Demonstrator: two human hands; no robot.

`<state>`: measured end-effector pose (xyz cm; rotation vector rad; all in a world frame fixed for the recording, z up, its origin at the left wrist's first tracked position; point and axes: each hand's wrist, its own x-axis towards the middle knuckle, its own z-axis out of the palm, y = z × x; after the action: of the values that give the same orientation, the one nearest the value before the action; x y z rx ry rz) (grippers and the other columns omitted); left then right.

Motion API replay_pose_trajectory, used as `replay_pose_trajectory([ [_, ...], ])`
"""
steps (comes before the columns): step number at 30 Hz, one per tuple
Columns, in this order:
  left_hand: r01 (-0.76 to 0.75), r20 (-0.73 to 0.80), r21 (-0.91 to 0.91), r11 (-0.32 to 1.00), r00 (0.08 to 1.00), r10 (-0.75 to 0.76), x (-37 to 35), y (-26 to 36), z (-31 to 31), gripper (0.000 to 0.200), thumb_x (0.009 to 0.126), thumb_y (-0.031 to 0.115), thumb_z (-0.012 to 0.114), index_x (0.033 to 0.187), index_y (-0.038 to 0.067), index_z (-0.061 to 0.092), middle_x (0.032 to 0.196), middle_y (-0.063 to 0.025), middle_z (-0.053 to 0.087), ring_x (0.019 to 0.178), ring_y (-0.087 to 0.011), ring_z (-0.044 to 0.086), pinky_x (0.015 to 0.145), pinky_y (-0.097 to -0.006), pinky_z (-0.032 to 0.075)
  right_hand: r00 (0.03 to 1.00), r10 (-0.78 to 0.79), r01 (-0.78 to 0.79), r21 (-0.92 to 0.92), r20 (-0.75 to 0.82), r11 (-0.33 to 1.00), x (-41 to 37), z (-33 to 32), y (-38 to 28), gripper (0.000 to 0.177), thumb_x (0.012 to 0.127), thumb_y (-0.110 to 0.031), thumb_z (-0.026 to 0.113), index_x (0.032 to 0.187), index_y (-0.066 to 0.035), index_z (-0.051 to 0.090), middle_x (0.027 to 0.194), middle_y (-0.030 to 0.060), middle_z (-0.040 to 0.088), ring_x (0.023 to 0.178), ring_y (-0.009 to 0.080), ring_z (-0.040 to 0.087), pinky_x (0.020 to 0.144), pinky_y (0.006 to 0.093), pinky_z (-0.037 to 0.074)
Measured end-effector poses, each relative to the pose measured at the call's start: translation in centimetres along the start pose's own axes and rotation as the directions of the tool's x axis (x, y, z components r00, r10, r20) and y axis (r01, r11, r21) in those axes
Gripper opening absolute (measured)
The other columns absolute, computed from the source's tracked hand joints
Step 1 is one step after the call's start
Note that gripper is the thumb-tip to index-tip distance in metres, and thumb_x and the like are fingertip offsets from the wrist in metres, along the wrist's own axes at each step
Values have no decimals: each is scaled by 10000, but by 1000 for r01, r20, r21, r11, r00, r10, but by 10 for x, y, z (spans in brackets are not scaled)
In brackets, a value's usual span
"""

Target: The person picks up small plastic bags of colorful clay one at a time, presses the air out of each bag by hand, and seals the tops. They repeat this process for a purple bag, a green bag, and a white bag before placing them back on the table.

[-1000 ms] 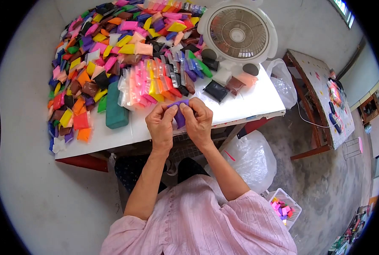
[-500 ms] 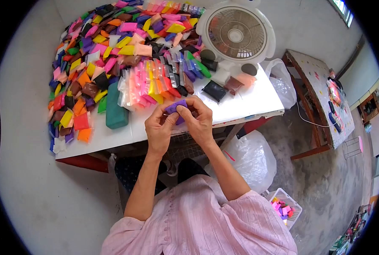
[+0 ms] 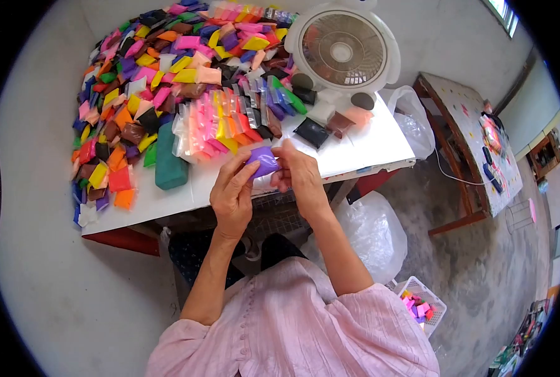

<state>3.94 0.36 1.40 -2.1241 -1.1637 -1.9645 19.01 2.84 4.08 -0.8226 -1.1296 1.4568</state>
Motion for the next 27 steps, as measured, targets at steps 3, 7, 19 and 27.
replay_pose_trajectory([
  [3, -6, 47, -13, 1000, 999, 6, -2, 4, -4, 347, 804, -78, 630, 1134, 26, 663, 1170, -151, 636, 1002, -294, 650, 878, -354, 533, 998, 36, -34, 29, -42, 999, -5, 10, -7, 342, 906, -187, 654, 1148, 54, 627, 775, 23, 632, 622, 60, 530, 556, 195, 403],
  [7, 509, 114, -532, 677, 835, -539, 3, 20, -8, 299, 933, 49, 565, 1219, -31, 594, 1141, -86, 633, 943, -165, 627, 806, -299, 525, 996, -70, 70, -11, -61, 998, 2, 5, 10, 333, 883, -124, 660, 1171, 41, 626, 812, 1, 645, 663, 40, 535, 576, 191, 407],
  [19, 713, 328, -508, 483, 679, -657, 2, -1, 3, 142, 929, 141, 653, 988, 12, 668, 863, 7, 662, 725, -40, 577, 630, -203, 459, 958, -284, 269, -241, -27, 932, 1, 13, 24, 160, 912, -124, 653, 952, 31, 647, 794, 1, 641, 718, 50, 557, 642, 218, 464],
  [27, 729, 357, -582, 361, 628, -692, 16, 1, 1, 158, 916, 134, 665, 1010, 9, 685, 835, 16, 648, 701, -35, 555, 600, -198, 448, 952, -304, 279, -363, -12, 889, 2, 11, 16, 192, 904, -157, 669, 889, 31, 630, 718, -26, 575, 646, 35, 466, 553, 221, 391],
])
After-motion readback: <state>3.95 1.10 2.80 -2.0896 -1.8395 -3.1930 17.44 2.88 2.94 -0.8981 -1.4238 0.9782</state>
